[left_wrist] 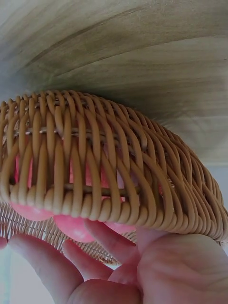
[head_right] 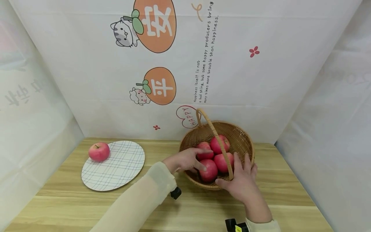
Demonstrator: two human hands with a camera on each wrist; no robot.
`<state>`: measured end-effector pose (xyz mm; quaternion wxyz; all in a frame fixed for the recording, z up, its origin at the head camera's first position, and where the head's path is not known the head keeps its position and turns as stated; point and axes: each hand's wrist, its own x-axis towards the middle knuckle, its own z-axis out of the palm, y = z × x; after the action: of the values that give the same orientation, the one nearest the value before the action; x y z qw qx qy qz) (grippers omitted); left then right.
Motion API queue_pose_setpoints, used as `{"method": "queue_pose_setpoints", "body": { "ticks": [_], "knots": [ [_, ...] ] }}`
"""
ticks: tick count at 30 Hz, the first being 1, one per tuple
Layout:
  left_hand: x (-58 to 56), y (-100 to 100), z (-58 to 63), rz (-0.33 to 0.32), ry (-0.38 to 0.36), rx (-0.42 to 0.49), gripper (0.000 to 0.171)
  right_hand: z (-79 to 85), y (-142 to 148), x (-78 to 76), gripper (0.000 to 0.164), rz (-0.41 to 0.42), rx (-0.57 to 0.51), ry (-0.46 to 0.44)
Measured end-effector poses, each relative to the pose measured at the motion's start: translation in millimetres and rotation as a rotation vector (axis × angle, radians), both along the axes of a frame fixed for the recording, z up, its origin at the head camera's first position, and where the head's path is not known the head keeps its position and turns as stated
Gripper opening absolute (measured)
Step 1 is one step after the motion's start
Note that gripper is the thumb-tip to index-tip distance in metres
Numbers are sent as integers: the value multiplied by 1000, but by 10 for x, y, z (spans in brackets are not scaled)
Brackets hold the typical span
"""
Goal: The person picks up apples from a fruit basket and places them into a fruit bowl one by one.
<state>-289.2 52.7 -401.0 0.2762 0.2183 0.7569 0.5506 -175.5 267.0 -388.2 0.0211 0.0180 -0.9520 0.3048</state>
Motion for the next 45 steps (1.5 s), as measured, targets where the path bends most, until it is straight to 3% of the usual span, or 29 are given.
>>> {"method": "queue_pose_setpoints", "body": {
  "ticks": [7,18,25,36,45],
  "knots": [
    [22,30,-27,-27,-1,-34,68,11,-8,11,126,18,-4,8],
    [43,97,-71,-50,194,-170,63,15,-16,25,125,21,-19,5],
    [87,117,-63,-65,252,-213,52,24,-25,35,124,28,-24,9],
    [99,143,-74,-74,342,-260,51,24,-25,34,124,25,-20,-2],
    [101,137,-78,-81,325,-235,50,27,-26,31,122,26,-16,-5]
  ]
}}
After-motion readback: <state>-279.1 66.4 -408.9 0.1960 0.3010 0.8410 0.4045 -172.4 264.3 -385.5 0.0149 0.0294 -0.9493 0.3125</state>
